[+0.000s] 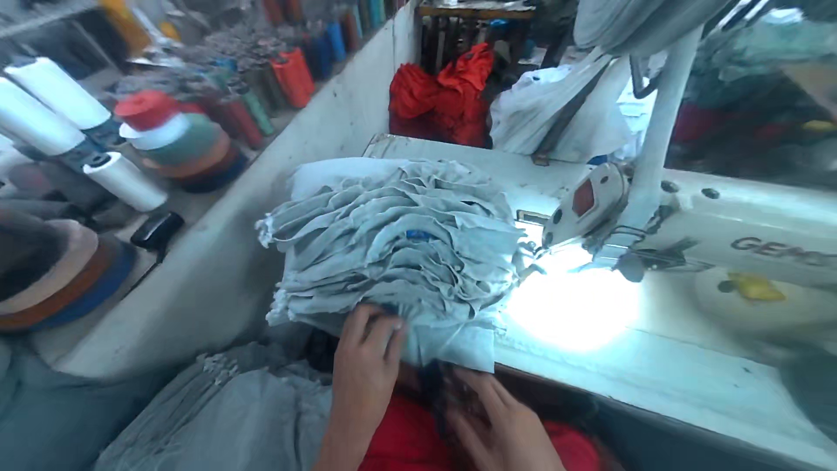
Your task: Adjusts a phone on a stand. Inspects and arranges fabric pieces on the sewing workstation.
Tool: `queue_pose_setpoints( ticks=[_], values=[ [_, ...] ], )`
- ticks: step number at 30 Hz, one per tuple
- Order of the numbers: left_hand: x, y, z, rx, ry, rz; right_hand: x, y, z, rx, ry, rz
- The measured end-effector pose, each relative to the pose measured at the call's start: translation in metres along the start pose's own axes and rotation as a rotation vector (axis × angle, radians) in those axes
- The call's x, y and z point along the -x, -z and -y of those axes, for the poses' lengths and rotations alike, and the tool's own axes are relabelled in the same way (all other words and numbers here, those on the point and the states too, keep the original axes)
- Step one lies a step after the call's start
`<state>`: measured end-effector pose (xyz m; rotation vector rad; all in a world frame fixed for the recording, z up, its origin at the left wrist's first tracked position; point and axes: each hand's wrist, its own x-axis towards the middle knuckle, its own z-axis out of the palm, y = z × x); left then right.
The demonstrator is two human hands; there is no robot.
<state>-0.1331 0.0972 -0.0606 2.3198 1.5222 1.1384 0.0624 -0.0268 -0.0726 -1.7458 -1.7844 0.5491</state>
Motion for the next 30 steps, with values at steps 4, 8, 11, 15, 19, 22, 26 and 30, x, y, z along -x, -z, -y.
queue_pose_setpoints(
  ticks=[4, 8, 11, 15, 19, 22, 26, 30],
  values=[
    [0.021, 0.007, -0.010, 0.054, 0.072, -0.028, -0.043, -0.002, 0.011, 0.226, 0.229, -0.258],
    [0.032, 0.005, -0.014, 0.076, 0.105, -0.058, -0.084, -0.019, 0.019, 0.336, 0.432, -0.328],
    [0.033, 0.005, -0.013, 0.068, 0.096, -0.048, -0.091, -0.022, 0.022, 0.301, 0.514, -0.254],
    [0.023, 0.006, -0.007, 0.127, 0.053, -0.037, -0.086, -0.016, 0.013, 0.229, 0.351, -0.361],
    [0.001, 0.009, -0.011, 0.099, 0.023, 0.003, -0.101, 0.000, -0.002, 0.174, 0.196, -0.399],
    [-0.015, 0.007, -0.018, 0.056, -0.005, 0.073, -0.112, 0.015, -0.004, -0.006, 0.193, -0.401],
    [-0.035, -0.009, -0.027, -0.034, -0.098, 0.157, -0.125, 0.020, -0.007, -0.065, 0.180, -0.511],
    [-0.047, -0.016, -0.028, -0.124, -0.085, 0.221, -0.115, 0.013, -0.007, 0.150, 0.211, -0.514]
  ],
)
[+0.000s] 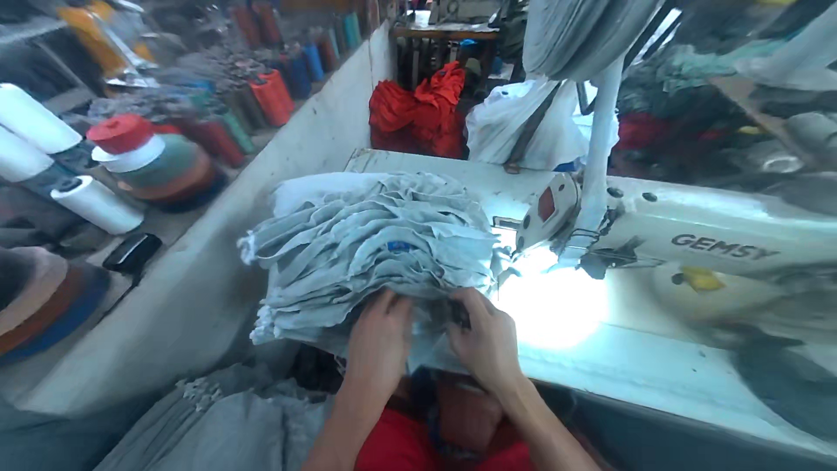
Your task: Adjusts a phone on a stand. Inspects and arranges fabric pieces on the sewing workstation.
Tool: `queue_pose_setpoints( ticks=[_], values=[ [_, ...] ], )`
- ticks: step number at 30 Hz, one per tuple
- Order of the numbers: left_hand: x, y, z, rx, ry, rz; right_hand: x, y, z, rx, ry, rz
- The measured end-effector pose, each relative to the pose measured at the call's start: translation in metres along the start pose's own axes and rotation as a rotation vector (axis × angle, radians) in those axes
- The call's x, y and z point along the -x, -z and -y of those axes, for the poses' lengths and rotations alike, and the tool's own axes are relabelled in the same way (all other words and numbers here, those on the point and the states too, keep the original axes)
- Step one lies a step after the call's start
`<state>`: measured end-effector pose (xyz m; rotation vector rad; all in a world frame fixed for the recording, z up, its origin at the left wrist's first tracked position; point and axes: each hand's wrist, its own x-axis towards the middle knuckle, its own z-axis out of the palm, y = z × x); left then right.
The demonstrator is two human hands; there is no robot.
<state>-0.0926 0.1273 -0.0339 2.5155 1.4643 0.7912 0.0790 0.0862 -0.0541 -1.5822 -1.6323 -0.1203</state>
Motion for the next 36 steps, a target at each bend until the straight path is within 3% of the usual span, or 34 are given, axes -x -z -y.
queue_pose_setpoints(
  ticks=[3, 6, 8, 15, 22, 27, 36],
  values=[
    [0.004, 0.022, -0.002, 0.081, 0.134, 0.100, 0.018, 0.011, 0.004, -0.003, 0.062, 0.155],
    [0.018, 0.010, 0.010, 0.059, 0.070, -0.110, 0.031, 0.012, 0.009, -0.025, 0.053, 0.274],
    [0.023, 0.004, 0.017, 0.057, 0.038, -0.194, 0.032, 0.007, 0.013, -0.005, 0.060, 0.262],
    [0.013, 0.001, 0.016, 0.066, 0.050, -0.077, 0.024, 0.002, 0.021, 0.064, 0.053, 0.170],
    [0.025, 0.011, 0.014, 0.025, 0.053, -0.225, 0.026, 0.005, 0.020, 0.070, 0.092, 0.154],
    [0.043, 0.013, 0.012, 0.142, 0.119, -0.200, 0.017, -0.010, 0.033, 0.127, 0.166, 0.121],
    [0.070, 0.005, 0.018, 0.312, 0.166, -0.169, -0.012, -0.013, 0.045, 0.187, 0.231, 0.246]
  ],
)
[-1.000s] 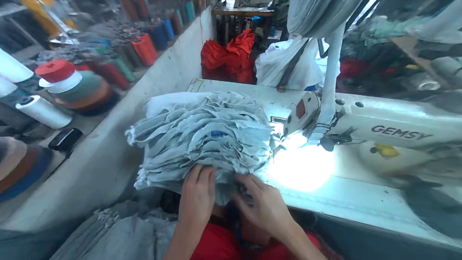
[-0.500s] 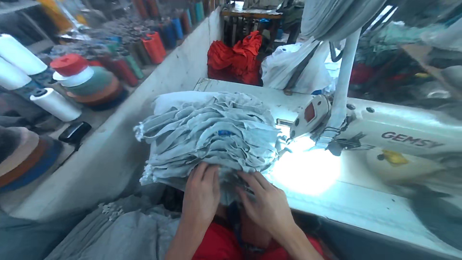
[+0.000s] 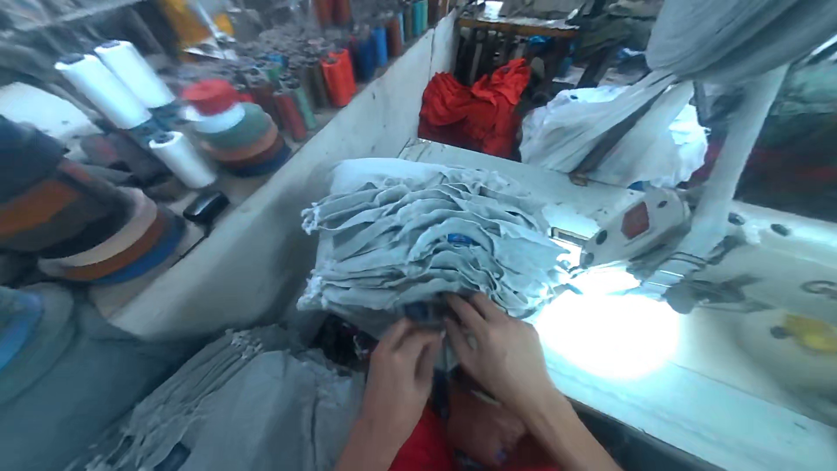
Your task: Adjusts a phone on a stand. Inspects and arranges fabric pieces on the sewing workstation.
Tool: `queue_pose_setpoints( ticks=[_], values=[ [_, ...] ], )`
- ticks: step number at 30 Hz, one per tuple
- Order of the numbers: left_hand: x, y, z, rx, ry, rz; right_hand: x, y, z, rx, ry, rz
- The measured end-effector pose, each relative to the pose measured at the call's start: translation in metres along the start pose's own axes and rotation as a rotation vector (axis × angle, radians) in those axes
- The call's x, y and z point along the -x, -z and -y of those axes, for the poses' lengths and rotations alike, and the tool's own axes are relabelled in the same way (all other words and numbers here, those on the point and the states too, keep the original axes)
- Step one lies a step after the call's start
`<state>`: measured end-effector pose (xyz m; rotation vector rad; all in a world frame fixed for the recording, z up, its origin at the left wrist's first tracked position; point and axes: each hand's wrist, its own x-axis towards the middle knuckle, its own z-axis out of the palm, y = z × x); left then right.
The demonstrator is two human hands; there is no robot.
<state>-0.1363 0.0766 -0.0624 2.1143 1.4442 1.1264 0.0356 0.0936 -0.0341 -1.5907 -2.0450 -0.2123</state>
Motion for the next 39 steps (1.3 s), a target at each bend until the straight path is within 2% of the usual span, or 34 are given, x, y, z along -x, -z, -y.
queue_pose_setpoints(
  ticks=[4, 7, 11, 13, 15, 18, 19, 23, 27, 30, 35, 37, 39],
  values=[
    [0.015, 0.008, 0.013, 0.012, 0.063, -0.027, -0.047, 0.005, -0.012, 0.061, -0.034, -0.049],
    [0.007, 0.023, 0.020, -0.035, 0.098, -0.100, -0.063, -0.004, -0.019, 0.079, -0.084, -0.034],
    [-0.005, 0.034, 0.029, -0.055, 0.072, -0.186, -0.043, -0.005, -0.015, -0.031, -0.114, -0.116],
    [-0.008, 0.035, 0.034, -0.050, 0.071, -0.195, -0.022, -0.002, -0.012, -0.154, -0.066, -0.168],
    [-0.008, 0.034, 0.035, -0.029, 0.080, -0.187, -0.004, -0.001, -0.010, -0.136, -0.006, -0.088],
    [-0.006, 0.030, 0.029, 0.023, 0.068, -0.165, -0.008, 0.002, -0.016, -0.090, -0.030, 0.036],
    [-0.006, 0.028, 0.026, 0.033, 0.053, -0.154, -0.016, 0.005, -0.021, -0.103, -0.046, 0.010],
    [-0.016, 0.025, 0.010, 0.035, -0.013, -0.125, -0.055, 0.003, -0.035, -0.075, -0.069, -0.284],
    [-0.043, 0.017, -0.010, -0.082, -0.061, -0.036, -0.053, -0.031, -0.051, -0.047, -0.009, -0.352],
    [-0.065, 0.004, -0.023, -0.211, -0.110, 0.094, -0.030, -0.034, -0.056, -0.098, 0.066, -0.267],
    [-0.084, -0.013, -0.038, -0.386, 0.008, 0.405, 0.010, -0.008, -0.062, -0.316, -0.136, 0.089],
    [-0.085, -0.015, -0.036, -0.377, 0.011, 0.423, 0.022, 0.002, -0.060, -0.359, -0.166, 0.190],
    [-0.082, -0.011, -0.031, -0.286, -0.012, 0.386, 0.029, 0.009, -0.051, -0.344, -0.167, 0.191]
  ],
)
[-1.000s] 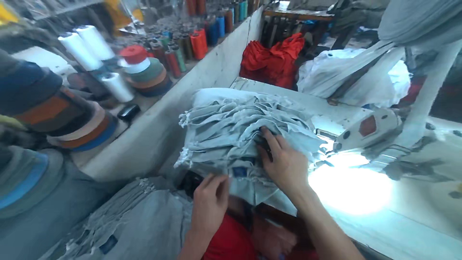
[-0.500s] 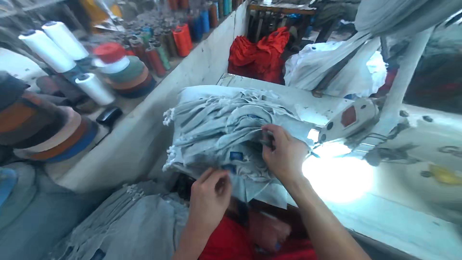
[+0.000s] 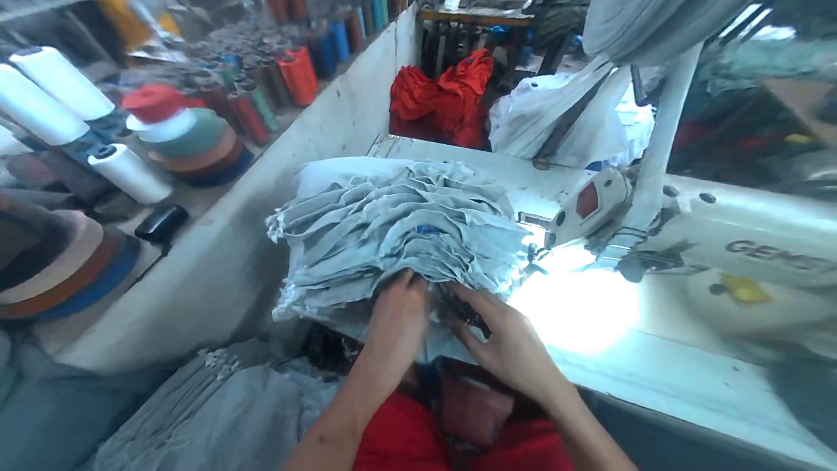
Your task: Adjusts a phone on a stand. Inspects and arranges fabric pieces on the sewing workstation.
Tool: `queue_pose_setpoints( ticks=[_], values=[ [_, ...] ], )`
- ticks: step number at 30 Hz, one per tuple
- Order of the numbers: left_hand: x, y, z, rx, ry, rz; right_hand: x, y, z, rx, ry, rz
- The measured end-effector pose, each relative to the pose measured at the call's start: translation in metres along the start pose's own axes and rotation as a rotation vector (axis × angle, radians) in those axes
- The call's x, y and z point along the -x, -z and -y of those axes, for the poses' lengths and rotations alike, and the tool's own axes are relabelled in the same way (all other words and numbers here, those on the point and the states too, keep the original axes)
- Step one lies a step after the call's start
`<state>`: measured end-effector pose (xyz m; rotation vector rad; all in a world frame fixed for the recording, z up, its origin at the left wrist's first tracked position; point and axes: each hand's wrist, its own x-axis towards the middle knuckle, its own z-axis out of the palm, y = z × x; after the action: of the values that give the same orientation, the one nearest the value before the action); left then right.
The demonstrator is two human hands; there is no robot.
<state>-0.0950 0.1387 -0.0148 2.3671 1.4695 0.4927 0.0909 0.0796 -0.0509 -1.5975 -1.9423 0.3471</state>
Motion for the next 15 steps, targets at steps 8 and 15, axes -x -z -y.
queue_pose_setpoints(
  ticks=[8, 15],
  values=[
    [0.036, -0.011, 0.021, 0.322, -0.043, -0.386, -0.009, -0.022, 0.035, 0.270, 0.178, -0.323],
    [0.054, -0.005, 0.032, 0.302, -0.033, -0.509, -0.009, -0.027, 0.037, 0.334, 0.183, -0.289]
  ],
)
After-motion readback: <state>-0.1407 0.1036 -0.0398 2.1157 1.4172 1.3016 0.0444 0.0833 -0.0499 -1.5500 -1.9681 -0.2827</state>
